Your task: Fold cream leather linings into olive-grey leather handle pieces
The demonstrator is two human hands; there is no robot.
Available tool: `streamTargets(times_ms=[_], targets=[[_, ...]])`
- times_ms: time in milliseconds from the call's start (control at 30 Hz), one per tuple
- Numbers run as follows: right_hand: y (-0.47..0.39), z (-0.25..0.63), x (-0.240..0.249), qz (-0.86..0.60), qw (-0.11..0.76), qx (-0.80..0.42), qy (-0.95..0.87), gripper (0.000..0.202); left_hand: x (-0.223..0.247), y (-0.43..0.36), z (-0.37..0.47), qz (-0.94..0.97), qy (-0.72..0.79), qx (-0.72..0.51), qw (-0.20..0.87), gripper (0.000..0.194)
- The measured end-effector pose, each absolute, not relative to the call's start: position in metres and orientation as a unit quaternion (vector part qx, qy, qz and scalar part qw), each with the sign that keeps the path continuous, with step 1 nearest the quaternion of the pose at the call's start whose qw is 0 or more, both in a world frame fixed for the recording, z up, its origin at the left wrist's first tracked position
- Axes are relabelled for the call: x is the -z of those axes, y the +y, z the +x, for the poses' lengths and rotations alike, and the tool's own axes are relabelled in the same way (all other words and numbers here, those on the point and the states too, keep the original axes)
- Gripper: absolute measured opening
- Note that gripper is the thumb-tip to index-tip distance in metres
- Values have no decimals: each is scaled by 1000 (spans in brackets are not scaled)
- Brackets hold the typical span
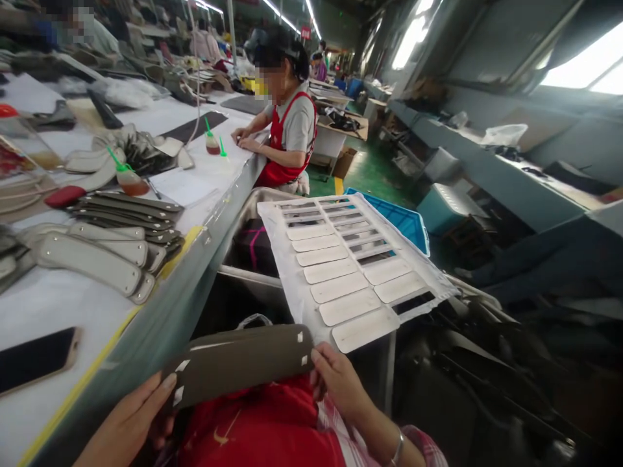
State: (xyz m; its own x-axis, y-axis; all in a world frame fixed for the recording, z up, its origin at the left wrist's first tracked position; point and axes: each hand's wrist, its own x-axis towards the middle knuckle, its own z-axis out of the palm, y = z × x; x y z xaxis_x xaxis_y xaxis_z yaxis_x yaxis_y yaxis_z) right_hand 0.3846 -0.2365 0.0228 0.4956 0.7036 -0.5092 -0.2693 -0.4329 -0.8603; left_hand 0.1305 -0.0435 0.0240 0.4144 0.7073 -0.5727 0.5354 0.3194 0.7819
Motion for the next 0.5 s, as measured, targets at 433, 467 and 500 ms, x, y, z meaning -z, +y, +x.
streamTargets(times_ms=[433,467,500], targets=[[-227,414,-8,-773,379,-462,-215,33,-28,-18,150,726,518,33,452,42],[-226,415,-8,-773,374,-468,-210,33,-28,-18,149,710,522,30,471,41],[-225,415,-7,-772,367,-475,-208,34,-27,-17,149,694,527,25,490,40]])
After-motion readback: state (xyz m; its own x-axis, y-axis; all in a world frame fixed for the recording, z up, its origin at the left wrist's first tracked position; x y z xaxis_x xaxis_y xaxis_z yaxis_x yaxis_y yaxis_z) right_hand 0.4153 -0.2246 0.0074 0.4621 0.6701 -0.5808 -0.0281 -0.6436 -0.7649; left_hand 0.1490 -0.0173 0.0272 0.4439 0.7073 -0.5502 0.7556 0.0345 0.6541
